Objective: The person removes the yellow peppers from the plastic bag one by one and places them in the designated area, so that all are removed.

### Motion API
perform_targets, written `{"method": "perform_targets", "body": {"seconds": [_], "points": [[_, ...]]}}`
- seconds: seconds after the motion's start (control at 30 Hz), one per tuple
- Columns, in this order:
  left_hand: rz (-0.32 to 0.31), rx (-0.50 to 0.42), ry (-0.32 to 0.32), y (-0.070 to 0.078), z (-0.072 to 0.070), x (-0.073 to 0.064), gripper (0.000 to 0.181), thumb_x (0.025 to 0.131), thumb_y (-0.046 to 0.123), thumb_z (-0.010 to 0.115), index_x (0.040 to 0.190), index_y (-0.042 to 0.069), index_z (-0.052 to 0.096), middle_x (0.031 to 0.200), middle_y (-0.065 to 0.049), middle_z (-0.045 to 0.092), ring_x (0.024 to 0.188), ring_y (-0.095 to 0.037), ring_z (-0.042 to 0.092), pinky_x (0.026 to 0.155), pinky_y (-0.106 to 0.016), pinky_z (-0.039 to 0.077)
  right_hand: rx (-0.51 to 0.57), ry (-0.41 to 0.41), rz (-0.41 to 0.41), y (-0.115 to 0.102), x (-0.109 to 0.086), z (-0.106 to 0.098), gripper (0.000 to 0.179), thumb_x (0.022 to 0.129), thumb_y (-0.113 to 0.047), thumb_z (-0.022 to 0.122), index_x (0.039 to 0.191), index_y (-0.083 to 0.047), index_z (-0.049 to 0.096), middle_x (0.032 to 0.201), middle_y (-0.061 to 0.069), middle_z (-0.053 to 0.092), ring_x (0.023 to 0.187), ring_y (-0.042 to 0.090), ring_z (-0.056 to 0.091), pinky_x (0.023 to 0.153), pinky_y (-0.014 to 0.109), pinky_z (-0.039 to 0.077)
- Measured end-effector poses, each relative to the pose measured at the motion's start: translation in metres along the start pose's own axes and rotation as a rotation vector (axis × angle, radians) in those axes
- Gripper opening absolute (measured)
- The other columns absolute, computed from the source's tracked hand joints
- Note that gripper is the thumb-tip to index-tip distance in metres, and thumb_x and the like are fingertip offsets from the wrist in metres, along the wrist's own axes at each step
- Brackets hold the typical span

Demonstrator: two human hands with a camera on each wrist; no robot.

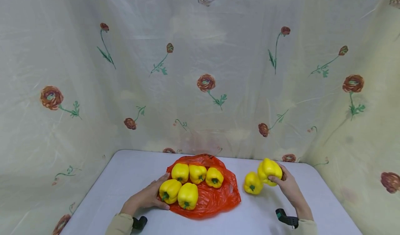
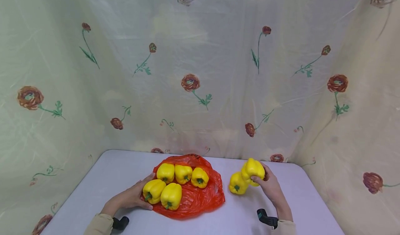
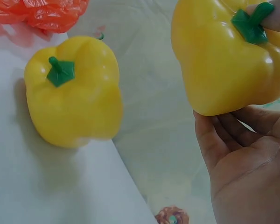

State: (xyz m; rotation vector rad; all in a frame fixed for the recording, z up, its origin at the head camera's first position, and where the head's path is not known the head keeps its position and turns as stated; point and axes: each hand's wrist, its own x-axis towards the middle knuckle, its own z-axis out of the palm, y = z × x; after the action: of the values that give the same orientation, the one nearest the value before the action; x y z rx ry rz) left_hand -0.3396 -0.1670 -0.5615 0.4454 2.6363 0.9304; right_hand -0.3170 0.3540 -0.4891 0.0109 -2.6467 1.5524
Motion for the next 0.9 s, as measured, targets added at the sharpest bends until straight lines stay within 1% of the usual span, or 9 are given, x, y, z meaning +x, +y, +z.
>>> {"method": "perform_targets", "body": {"seconds": [0.07,0.13,0.23,0.33,0.4,0.47,0.6,0.77,0.9], "points": [[-0.003,0.003,0.001,-0.001,0.000,0.001,0.123,0.063,0.061,0.080,0.157,0.022,0.011,0.162,-0.004,0.018,0.146,-0.038,0.019,0.119,-0.060,0.010,-0.002,0.007,0.011,0.002,0.001,-0.002,0.075,0.096,-0.039,0.059,0.151,-0.005,0.022,0.141,0.019,0.042,0.101,0.003,0.047,0.087,0.017,0.044],[-0.006,0.005,0.004,-0.001,0.001,0.002,0.122,0.062,0.061,0.080,0.157,0.023,0.011,0.162,-0.004,0.018,0.146,-0.038,0.020,0.118,-0.061,0.011,0.000,0.013,0.022,0.004,0.001,-0.002,0.076,0.096,-0.040,0.059,0.151,-0.005,0.022,0.142,0.019,0.042,0.104,0.007,0.048,0.090,0.020,0.044],[-0.008,0.006,0.007,-0.002,0.001,0.003,0.123,0.062,0.062,0.080,0.156,0.023,0.011,0.162,-0.004,0.018,0.146,-0.038,0.019,0.118,-0.062,0.011,0.018,0.013,0.037,0.008,0.002,-0.002,0.078,0.096,-0.041,0.058,0.152,-0.004,0.019,0.144,0.021,0.039,0.115,0.020,0.047,0.100,0.034,0.044],[-0.009,0.002,0.011,-0.002,0.001,0.003,0.123,0.061,0.062,0.080,0.156,0.023,0.012,0.162,-0.004,0.019,0.146,-0.039,0.020,0.117,-0.062,0.012,0.053,0.004,0.060,0.013,0.002,-0.003,0.081,0.095,-0.042,0.059,0.153,-0.004,0.016,0.147,0.022,0.034,0.124,0.031,0.040,0.109,0.049,0.037],[-0.008,0.002,0.009,-0.002,0.001,0.002,0.123,0.061,0.062,0.080,0.156,0.023,0.012,0.162,-0.004,0.019,0.146,-0.038,0.020,0.118,-0.061,0.012,0.072,0.004,0.072,0.018,0.002,-0.003,0.083,0.095,-0.042,0.059,0.154,-0.005,0.015,0.148,0.023,0.032,0.127,0.034,0.037,0.111,0.054,0.033],[-0.004,0.000,0.007,-0.001,0.001,0.001,0.123,0.062,0.061,0.080,0.156,0.023,0.012,0.162,-0.004,0.019,0.146,-0.038,0.020,0.118,-0.061,0.011,0.079,0.004,0.086,0.022,0.002,-0.004,0.083,0.095,-0.042,0.060,0.154,-0.005,0.014,0.149,0.023,0.031,0.127,0.035,0.036,0.111,0.054,0.031],[0.003,-0.001,0.004,-0.001,0.000,0.000,0.123,0.062,0.061,0.080,0.157,0.023,0.012,0.162,-0.004,0.018,0.146,-0.037,0.020,0.119,-0.060,0.010,0.066,0.009,0.111,0.027,0.002,-0.004,0.083,0.095,-0.040,0.060,0.154,-0.005,0.013,0.149,0.023,0.030,0.128,0.034,0.035,0.111,0.053,0.032],[0.000,-0.002,0.010,0.000,0.001,0.000,0.122,0.062,0.060,0.080,0.156,0.023,0.012,0.162,-0.004,0.019,0.146,-0.038,0.021,0.118,-0.061,0.011,0.051,-0.004,0.162,0.032,0.003,-0.005,0.086,0.094,-0.040,0.061,0.154,-0.003,0.012,0.151,0.026,0.027,0.133,0.038,0.032,0.114,0.055,0.028],[-0.001,-0.006,0.008,0.000,0.000,-0.001,0.122,0.062,0.059,0.080,0.156,0.024,0.012,0.162,-0.004,0.019,0.146,-0.038,0.021,0.118,-0.062,0.011,0.027,-0.018,0.215,0.038,0.006,-0.003,0.090,0.093,-0.043,0.061,0.153,0.000,0.010,0.153,0.028,0.024,0.135,0.040,0.030,0.115,0.057,0.026]]}}
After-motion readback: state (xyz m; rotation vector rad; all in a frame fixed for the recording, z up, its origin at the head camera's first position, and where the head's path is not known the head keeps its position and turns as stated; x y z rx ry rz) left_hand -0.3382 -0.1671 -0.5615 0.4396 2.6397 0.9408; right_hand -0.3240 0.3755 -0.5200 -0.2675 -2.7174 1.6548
